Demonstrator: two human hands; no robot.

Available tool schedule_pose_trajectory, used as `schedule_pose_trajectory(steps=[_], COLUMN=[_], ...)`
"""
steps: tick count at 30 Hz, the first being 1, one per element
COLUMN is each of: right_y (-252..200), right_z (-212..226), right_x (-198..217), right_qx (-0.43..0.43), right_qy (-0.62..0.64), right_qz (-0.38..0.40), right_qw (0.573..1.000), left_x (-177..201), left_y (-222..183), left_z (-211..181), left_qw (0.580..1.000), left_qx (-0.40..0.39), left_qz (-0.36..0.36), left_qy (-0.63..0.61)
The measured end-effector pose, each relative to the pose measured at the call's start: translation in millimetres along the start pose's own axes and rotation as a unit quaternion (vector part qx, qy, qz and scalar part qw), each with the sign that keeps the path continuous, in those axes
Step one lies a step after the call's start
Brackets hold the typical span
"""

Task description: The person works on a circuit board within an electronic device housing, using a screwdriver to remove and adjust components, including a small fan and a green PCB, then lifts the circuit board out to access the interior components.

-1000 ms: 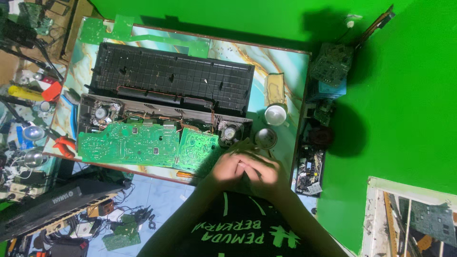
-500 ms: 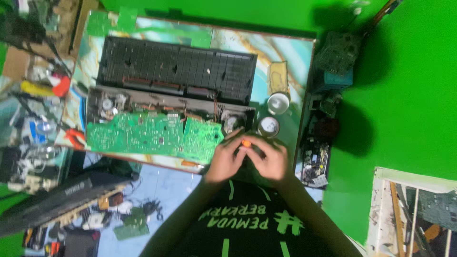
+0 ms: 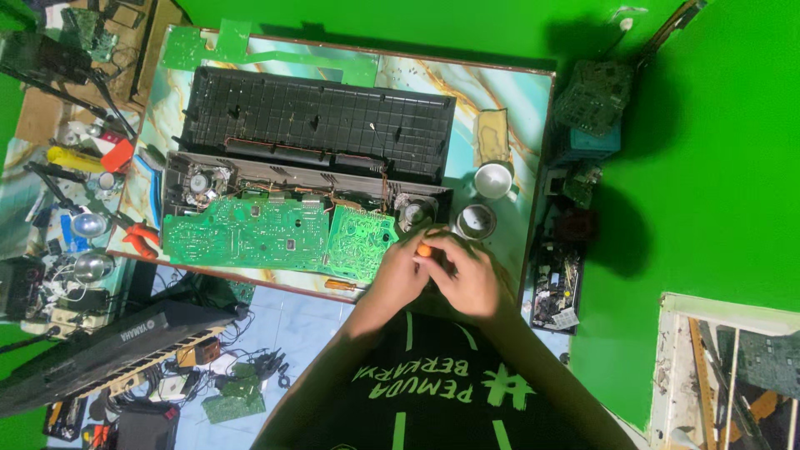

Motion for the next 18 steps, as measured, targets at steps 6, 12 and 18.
schedule_pose_trajectory(steps=[6,12,18], right_y=[1,2,1], right_z=[13,10,7], right_x=[9,12,10], right_qx=[0.106,-0.001,-0.016], right_qy=[0.036,0.024,0.139], right_qz=[0.031,-0.055,0.071], right_qw=[0.993,0.998,0.988], left_x=[5,3,11], left_y=[1,-6,-14], left_z=[-9,3,-2], left_qw=[0.990,0.998,0.977], left_qx=[-0.139,0.012,-0.171], left_qz=[0.019,-0.047,-0.099], left_qy=[-0.029,-0.034,0.080])
Point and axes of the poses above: each hand's wrist, its own y-axis towards the middle knuckle, its own x-axis out of the back of the hand, z = x × y, the point moved 5 cm from there along y, towards the middle knuckle, and after that the axes turned 3 degrees about z, right-handed, at the moved point
